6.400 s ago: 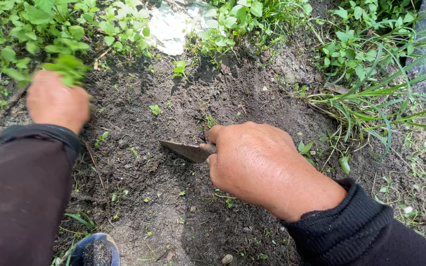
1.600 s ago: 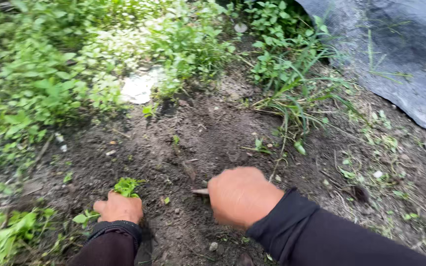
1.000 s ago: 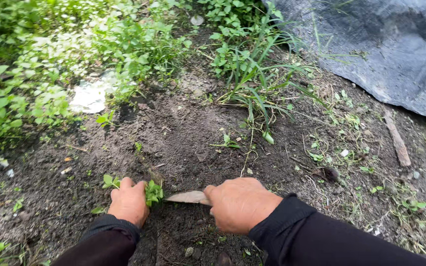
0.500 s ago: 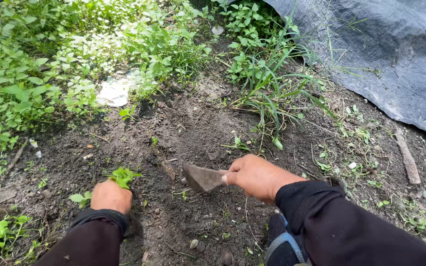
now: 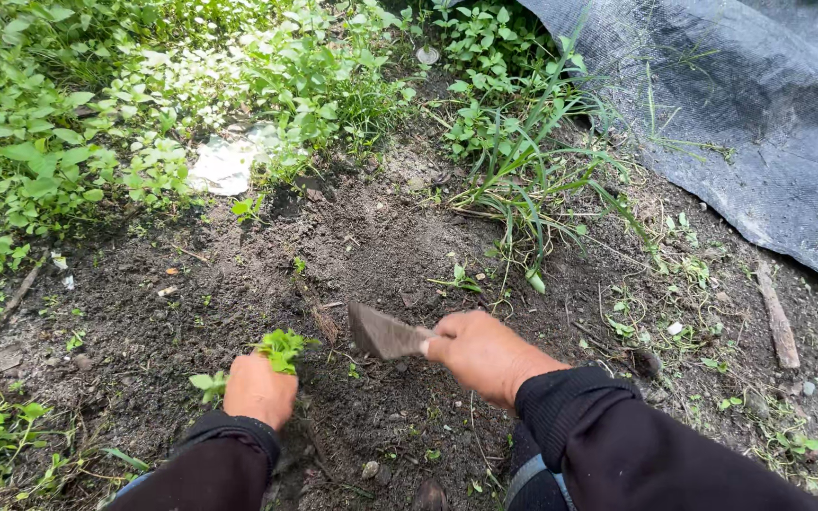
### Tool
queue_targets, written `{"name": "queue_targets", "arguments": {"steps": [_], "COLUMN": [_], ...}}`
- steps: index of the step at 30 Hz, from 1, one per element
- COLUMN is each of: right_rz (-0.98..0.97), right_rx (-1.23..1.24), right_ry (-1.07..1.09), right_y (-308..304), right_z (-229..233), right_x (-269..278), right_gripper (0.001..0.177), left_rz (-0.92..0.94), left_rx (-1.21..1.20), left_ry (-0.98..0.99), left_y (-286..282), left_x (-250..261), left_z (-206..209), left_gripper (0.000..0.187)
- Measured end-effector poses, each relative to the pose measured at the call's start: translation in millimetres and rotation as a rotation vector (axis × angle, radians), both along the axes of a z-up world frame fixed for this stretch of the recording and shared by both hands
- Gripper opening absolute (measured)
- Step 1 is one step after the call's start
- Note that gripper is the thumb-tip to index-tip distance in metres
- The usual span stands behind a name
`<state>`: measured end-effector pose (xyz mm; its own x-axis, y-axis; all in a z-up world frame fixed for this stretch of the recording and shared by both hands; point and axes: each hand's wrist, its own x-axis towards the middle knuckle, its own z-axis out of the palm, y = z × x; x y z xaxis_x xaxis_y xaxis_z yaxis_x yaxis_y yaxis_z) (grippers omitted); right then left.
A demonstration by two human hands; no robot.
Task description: The person uses a small hand hoe to loosen soil and pull weeds from a garden bed. They gather the uprooted plants by hand and set them aside while continuing to clear adjacent patches.
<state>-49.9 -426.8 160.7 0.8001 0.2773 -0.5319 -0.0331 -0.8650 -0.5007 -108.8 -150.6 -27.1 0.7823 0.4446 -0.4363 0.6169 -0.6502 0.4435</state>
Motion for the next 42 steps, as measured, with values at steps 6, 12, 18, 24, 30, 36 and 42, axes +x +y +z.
{"name": "queue_targets", "arguments": {"steps": [6,12,18,24,30,36,42], "right_rz": [-0.07,-0.225,-0.012,0.086,0.332,0.263,0.039], "right_rx": [-0.075,-0.019,-0.073,-0.032,-0.192,0.016,0.241], "right_ry": [0.204,0.245,0.078,0.105,0.021,0.077,0.473], "right_y": [-14,-34,-26,-1,33,97,155], "right_z": [-3,17,21,11,24,39,76], "right_x": [-2,-1,-6,-13,-18,-43,-75], "right_gripper": [0.031,0.034,0.04,0.038,0.039,0.039,0.026], "left_rz": [-0.445,-0.864,-0.765,-0.716,-0.525,-0.287,0.048], "left_rx": [0.051,0.17,0.147,0.153,0.221,0.254,0.204], "left_ry": [-0.165,0.087,0.365,0.272,0.118,0.011,-0.053], "left_y": [-43,-76,-53,-10,48,82,123], "left_x": [-1,-3,5,-15,-30,-52,-79], "left_z": [50,72,82,80,74,79,103], "left_gripper": [0.051,0.068,0.059,0.029,0.022,0.022,0.028]}}
